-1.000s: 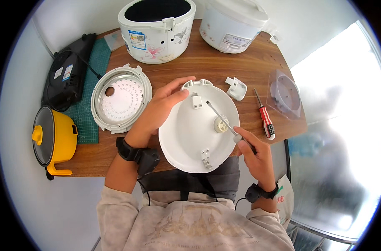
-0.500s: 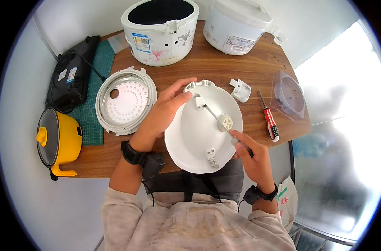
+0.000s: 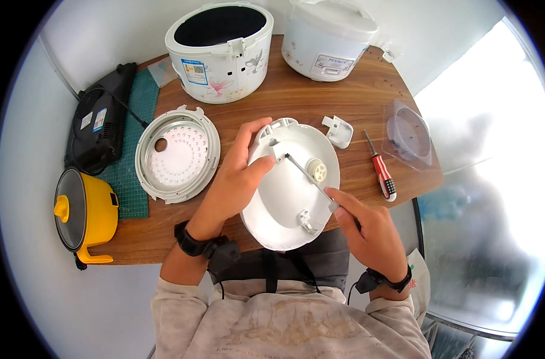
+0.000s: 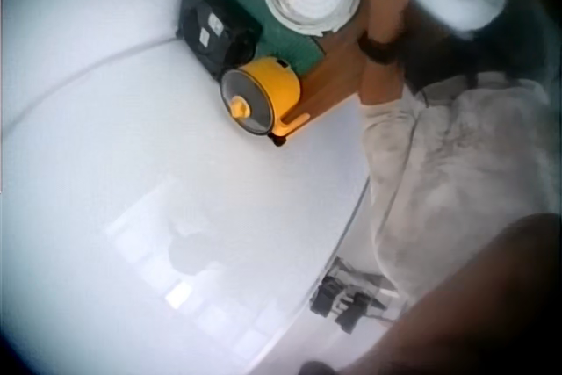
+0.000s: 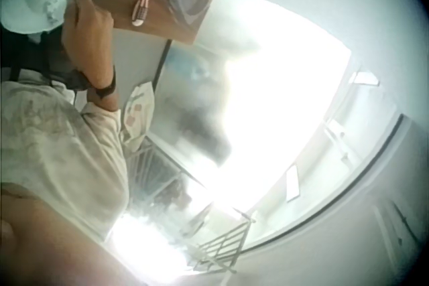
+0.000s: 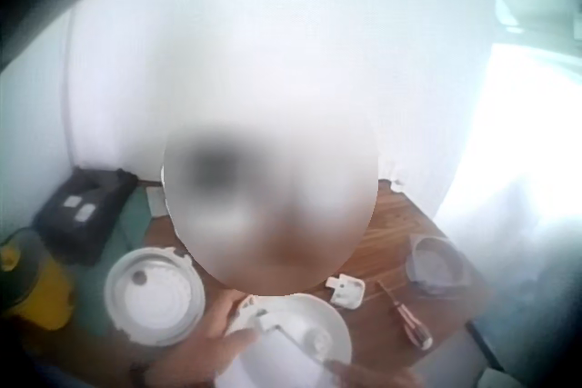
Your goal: The person disassembles a white plastic appliance lid using a screwdriver. They remove screws, separate the lid into its components, and place the parts on the table.
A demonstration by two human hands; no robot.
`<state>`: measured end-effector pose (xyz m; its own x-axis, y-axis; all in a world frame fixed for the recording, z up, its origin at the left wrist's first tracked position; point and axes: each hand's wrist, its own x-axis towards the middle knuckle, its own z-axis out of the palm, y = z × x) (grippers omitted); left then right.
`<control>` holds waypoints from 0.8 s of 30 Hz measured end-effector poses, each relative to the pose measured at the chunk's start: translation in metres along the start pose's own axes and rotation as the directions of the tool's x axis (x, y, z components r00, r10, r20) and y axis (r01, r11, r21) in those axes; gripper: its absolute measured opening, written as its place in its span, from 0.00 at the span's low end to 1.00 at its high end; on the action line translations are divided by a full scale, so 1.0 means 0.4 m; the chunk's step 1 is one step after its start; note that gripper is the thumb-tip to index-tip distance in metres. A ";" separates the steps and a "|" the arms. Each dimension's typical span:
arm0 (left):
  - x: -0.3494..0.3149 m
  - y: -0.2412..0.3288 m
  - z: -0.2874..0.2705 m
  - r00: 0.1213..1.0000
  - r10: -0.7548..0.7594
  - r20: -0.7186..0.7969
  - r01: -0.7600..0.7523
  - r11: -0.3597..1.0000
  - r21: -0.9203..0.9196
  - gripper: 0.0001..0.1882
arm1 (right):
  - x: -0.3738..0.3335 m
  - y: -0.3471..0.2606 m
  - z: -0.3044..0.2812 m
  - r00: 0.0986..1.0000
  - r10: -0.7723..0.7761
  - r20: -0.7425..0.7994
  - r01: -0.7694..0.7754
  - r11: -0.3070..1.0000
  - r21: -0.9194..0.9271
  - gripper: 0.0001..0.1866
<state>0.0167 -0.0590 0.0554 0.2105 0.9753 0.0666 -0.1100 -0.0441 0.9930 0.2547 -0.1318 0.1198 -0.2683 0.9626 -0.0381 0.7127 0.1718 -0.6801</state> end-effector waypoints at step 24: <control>-0.003 0.027 -0.016 0.995 -0.034 0.093 0.028 0.998 0.062 0.38 | 0.081 0.107 -0.085 0.864 -0.504 0.002 0.350 0.597 -0.722 0.26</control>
<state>0.0092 -0.0592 0.0655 0.3031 0.9521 0.0416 -0.0436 -0.0297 0.9986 0.2985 -0.0860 0.1142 -0.5920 0.7443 0.3089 0.7996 0.5905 0.1097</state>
